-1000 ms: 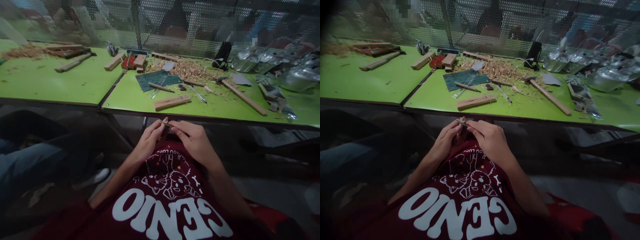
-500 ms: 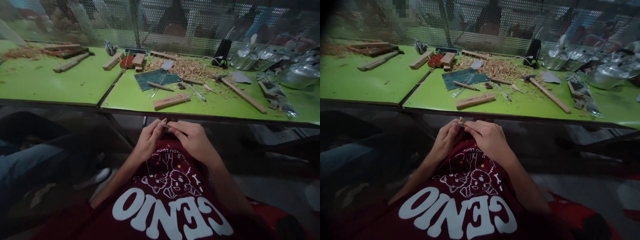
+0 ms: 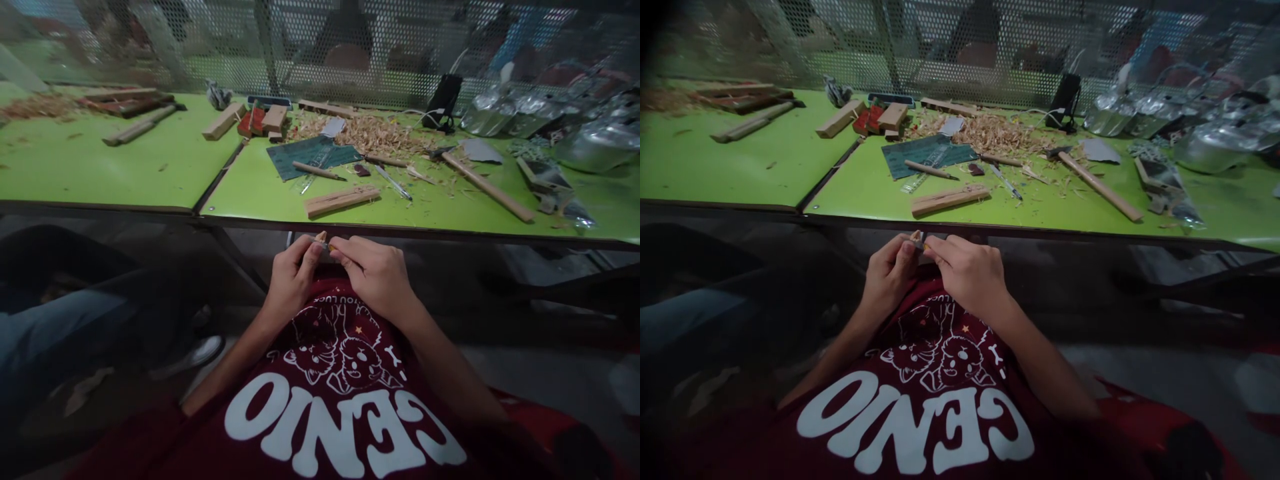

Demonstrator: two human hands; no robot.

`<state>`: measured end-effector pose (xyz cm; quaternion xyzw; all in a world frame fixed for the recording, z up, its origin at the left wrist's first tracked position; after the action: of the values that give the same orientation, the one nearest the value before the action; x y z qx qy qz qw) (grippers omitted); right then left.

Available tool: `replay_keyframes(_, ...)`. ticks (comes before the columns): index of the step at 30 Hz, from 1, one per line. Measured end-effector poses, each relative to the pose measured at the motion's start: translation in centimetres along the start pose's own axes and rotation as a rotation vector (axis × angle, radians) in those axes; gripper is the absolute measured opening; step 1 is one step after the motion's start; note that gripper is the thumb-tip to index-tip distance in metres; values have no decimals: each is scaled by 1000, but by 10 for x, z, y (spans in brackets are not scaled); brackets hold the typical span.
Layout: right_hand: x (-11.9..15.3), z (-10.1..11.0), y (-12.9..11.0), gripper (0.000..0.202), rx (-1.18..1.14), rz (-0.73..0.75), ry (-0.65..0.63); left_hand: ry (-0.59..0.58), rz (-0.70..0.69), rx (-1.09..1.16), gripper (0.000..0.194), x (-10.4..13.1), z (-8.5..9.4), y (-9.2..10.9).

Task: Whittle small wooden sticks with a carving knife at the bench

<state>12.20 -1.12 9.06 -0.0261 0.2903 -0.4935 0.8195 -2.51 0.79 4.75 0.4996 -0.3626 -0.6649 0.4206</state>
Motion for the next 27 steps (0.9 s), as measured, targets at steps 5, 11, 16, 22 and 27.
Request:
replay_keyframes(5,-1,-5,1,31,19,17,17,38,-13,-56,41,1,2,-1)
replay_keyframes(11,-2,-9,0,30,-3,9,26,55,-43,-71,40,2,3,-2)
replay_keyframes(16,-3,-11,-1,32,22,15,25,71,-29,-75,41,2,4,-4)
replay_keyframes(22,-2,-13,-4,33,72,46,66,88,-27,-63,43,4,4,-5)
replay_keyframes(27,-3,-10,-4,38,73,59,85,92,12,1,44,5,2,-4)
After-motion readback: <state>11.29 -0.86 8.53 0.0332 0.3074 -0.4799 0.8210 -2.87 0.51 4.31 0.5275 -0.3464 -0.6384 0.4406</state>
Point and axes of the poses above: each hand's wrist, its own x-axis away from the middle knuckle, its own z-axis out of the back of the hand, y = z × x, the point moved 5 cm from there along -x, towards the middle knuckle, and after that the axes turned 2 degrees about -y, right-handed, at the moved point
